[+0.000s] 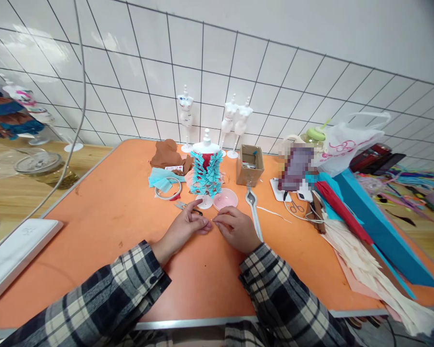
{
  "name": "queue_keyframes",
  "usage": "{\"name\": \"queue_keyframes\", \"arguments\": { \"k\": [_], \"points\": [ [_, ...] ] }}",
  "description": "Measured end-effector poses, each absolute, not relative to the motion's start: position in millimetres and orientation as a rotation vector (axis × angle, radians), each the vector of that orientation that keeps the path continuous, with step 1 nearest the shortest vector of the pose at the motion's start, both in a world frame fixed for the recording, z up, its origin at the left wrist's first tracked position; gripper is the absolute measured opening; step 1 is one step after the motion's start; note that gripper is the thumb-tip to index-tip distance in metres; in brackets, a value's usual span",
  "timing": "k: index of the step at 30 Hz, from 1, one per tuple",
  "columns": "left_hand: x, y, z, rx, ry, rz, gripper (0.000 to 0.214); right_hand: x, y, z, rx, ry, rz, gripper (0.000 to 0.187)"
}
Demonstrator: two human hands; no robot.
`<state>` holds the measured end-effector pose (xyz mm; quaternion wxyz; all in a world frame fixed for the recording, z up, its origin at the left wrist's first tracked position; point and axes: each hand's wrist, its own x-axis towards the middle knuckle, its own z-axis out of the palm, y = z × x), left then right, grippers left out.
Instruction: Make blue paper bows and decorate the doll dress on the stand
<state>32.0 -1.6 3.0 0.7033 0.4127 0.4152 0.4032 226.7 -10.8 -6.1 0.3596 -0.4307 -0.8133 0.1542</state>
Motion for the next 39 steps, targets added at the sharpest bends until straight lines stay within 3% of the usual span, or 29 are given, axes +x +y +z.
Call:
{"name": "queue_keyframes", "arguments": {
  "k": [19, 31, 35, 39],
  "points": [
    [30.4, -0.6, 3.7, 0.840, 0.854, 0.958, 0.093, 231.5, -10.8, -9.1, -1.065, -2.234, 0.334, 0.033],
    [31.2, 0.7, 6.2, 0.618, 0.831, 1.029, 0.080, 226.7, -12.7, -3.6, -1.072, -2.247, 0.422, 0.041],
    [30.5, 1.8, 7.1, 0.629, 0.855, 1.056, 0.075, 226.0, -11.8, -4.4, -1.075, -2.134, 0.573, 0.043],
    [31.8, 3.9, 0.4, 0.877, 0.946, 1.123, 0.085, 224.0, -8.5, -9.3, -1.193, -1.737, 1.008, 0.036]
  ]
}}
